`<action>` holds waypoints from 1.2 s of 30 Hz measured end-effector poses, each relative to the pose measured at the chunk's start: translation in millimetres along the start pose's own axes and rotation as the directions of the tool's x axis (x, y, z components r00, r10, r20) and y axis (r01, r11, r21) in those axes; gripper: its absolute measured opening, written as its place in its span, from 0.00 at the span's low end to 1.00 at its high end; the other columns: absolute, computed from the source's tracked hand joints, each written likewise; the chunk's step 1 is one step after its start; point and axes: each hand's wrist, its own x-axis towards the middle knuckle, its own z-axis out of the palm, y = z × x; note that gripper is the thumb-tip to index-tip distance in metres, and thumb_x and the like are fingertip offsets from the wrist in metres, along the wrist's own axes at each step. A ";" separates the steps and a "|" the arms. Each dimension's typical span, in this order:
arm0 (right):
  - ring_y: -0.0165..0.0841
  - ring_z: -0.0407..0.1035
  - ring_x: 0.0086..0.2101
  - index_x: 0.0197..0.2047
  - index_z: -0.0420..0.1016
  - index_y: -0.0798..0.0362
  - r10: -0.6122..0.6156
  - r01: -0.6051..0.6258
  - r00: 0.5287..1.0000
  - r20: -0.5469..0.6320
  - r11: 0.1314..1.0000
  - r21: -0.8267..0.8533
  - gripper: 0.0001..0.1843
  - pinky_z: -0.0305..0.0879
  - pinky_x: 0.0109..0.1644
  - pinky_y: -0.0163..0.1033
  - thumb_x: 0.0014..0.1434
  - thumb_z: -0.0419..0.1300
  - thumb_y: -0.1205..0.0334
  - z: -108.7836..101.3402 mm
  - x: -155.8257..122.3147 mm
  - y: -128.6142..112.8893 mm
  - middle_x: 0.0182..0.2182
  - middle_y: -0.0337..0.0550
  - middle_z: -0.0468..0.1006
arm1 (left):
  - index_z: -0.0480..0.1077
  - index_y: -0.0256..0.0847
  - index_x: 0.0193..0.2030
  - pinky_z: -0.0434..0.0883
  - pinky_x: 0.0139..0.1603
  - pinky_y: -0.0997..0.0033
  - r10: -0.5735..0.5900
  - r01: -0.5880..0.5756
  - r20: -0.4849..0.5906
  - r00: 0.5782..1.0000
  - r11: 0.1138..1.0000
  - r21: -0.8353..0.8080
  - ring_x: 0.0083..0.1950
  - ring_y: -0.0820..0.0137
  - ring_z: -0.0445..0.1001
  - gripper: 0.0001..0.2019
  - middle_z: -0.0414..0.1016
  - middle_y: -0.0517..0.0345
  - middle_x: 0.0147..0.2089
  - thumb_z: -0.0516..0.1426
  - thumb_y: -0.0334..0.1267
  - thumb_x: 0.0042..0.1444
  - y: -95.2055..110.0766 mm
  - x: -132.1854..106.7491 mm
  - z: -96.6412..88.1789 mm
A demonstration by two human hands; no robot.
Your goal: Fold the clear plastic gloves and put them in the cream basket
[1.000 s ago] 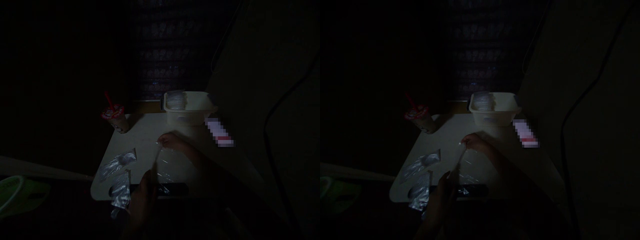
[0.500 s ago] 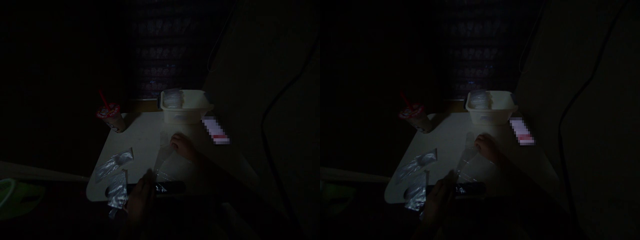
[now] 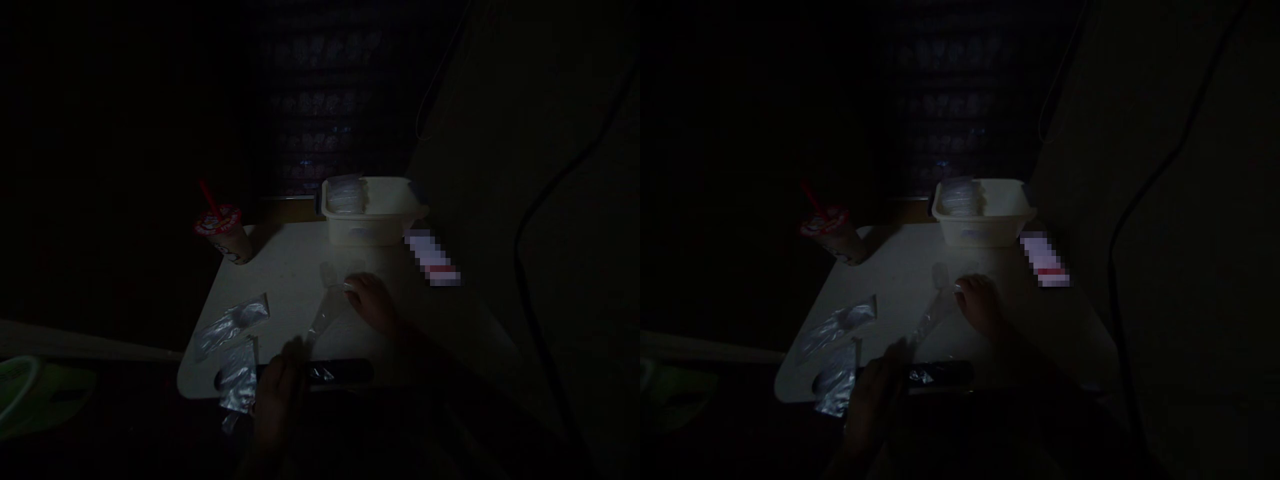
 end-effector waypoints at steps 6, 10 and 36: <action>0.36 0.62 0.39 0.38 0.67 0.54 -0.024 0.025 1.000 -0.013 0.998 0.055 0.11 0.56 0.44 0.42 0.51 0.51 0.64 0.1 3.2 8.3 0.37 0.45 0.71 | 0.58 0.38 0.52 0.68 0.40 0.65 -0.005 0.005 -0.006 1.000 1.000 -0.010 0.46 0.64 0.66 0.19 0.66 0.48 0.45 0.47 0.30 0.52 -0.9 3.2 -12.4; 0.35 0.63 0.37 0.38 0.68 0.55 0.020 -0.015 0.997 -0.069 0.997 0.077 0.11 0.57 0.43 0.42 0.51 0.49 0.67 -6.8 7.0 0.6 0.34 0.46 0.72 | 0.50 0.41 0.56 0.63 0.47 0.62 0.005 -0.008 0.126 0.992 1.000 0.023 0.53 0.66 0.60 0.21 0.61 0.51 0.53 0.42 0.31 0.55 0.0 22.7 -20.0; 0.40 0.49 0.53 0.52 0.57 0.59 -0.238 0.251 0.967 0.093 0.954 -0.161 0.22 0.38 0.54 0.56 0.56 0.44 0.57 -7.6 -5.8 13.2 0.53 0.53 0.59 | 0.46 0.43 0.58 0.52 0.51 0.47 0.320 -0.463 0.397 0.860 0.815 0.348 0.59 0.57 0.49 0.28 0.52 0.42 0.58 0.50 0.40 0.50 2.4 16.9 -8.6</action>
